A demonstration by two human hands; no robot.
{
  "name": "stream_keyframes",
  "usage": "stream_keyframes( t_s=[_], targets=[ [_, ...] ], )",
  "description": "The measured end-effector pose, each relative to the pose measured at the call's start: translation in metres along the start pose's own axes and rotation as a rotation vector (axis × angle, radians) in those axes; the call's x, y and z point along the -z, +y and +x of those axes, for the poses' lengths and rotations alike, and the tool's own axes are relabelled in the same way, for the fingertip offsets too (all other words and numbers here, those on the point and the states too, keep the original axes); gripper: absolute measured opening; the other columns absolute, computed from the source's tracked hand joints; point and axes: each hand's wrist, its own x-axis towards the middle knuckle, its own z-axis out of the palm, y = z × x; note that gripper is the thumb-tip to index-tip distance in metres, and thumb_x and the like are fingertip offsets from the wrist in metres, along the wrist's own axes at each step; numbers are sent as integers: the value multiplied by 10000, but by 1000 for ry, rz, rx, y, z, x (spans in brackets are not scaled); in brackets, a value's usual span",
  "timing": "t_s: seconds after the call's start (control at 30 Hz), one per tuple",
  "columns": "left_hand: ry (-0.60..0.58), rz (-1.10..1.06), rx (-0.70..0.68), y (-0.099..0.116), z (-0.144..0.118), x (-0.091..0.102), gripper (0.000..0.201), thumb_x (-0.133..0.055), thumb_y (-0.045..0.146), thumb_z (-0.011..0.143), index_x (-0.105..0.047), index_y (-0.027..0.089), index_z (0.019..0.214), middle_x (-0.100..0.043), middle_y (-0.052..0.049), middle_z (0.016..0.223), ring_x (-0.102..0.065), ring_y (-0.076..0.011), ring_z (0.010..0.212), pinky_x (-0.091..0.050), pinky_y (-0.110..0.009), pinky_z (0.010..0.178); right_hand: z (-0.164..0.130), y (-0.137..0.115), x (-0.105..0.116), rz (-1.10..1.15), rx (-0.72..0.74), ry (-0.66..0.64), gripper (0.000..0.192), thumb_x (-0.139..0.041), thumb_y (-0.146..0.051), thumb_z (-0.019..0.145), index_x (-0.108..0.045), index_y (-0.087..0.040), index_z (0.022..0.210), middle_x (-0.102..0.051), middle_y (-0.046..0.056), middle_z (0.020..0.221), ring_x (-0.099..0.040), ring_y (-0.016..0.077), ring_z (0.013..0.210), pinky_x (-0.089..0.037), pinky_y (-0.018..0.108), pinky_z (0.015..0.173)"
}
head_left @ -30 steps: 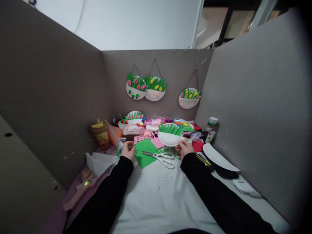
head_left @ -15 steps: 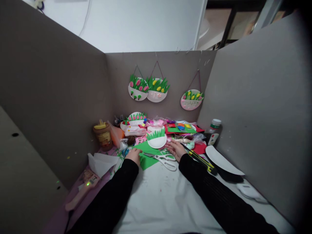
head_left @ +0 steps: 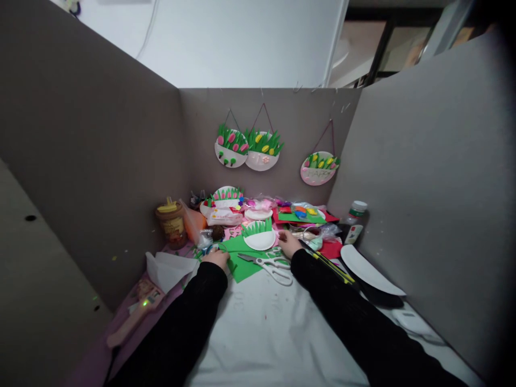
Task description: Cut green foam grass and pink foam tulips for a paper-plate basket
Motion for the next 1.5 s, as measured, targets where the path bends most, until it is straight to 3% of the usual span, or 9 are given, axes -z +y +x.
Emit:
stream_keyframes(
  t_s=[0.2, 0.37, 0.7, 0.83, 0.97, 1.17, 1.27, 1.4, 1.5],
  targets=[
    [-102, 54, 5, 6, -3, 10, 304, -396, 88, 733, -668, 216, 782, -608, -116, 906, -473, -311, 973, -394, -420, 742, 13, -1, -7, -191, -88, -7, 317, -611, -113, 568, -536, -165, 871, -550, -28, 633, -533, 121, 610, -419, 248, 634],
    [-200, 201, 5, 10, -4, 13, 373, -324, 101, 784, -642, 221, 936, -586, -100, 1023, -468, -278, 1023, -412, -404, 790, 17, -6, -13, -287, -143, -35, 348, -656, -131, 525, -542, -154, 853, -568, -6, 646, -542, 134, 608, -412, 232, 589],
    [-192, 189, 24, 10, -4, 9, 353, -340, 92, 793, -641, 205, 941, -581, -119, 1020, -509, -278, 990, -415, -414, 790, 12, -26, -16, -295, -119, -68, 345, -621, -118, 522, -582, -118, 865, -608, 20, 630, -561, 141, 570, -432, 235, 546],
    [-189, 180, 28, 11, -5, 9, 349, -346, 95, 791, -648, 197, 934, -586, -128, 1009, -513, -281, 982, -417, -405, 789, 11, -39, -5, -268, -50, -69, 239, -617, -167, 543, -625, -125, 779, -628, 22, 619, -569, 133, 552, -425, 213, 523],
    [-187, 180, 27, 12, -5, 8, 365, -344, 89, 770, -643, 188, 956, -576, -145, 1021, -504, -306, 988, -416, -430, 776, 17, -49, 25, -317, 19, -35, 82, -579, -213, 566, -624, -150, 592, -617, 15, 566, -555, 136, 555, -400, 214, 537],
    [-179, 176, 17, 11, -6, 6, 344, -380, 99, 730, -641, 162, 945, -570, -146, 999, -507, -304, 955, -416, -429, 764, 26, -62, 68, -431, 127, 131, 156, -491, -263, 633, -610, -163, 646, -600, 22, 590, -526, 154, 582, -379, 245, 566],
    [-166, 172, 12, 11, -7, 5, 330, -391, 99, 722, -638, 150, 935, -572, -145, 980, -513, -301, 937, -419, -430, 754, 28, -67, 83, -504, 233, 304, 171, -467, -242, 649, -615, -165, 688, -600, 30, 614, -524, 164, 607, -380, 258, 591],
    [-119, 156, 3, 11, -8, 3, 288, -417, 104, 714, -641, 130, 894, -565, -150, 956, -516, -305, 923, -430, -433, 726, 26, -77, 103, -420, 378, 597, 213, -426, -214, 691, -611, -153, 779, -612, 45, 709, -535, 164, 664, -400, 276, 656],
    [-33, 115, -32, 15, -10, 3, 264, -438, 153, 735, -640, 138, 904, -538, -138, 1007, -505, -275, 949, -422, -405, 778, 18, -86, 112, -314, 452, 680, 195, -441, -213, 697, -604, -151, 782, -605, 45, 735, -540, 165, 689, -413, 293, 680]
  ],
)
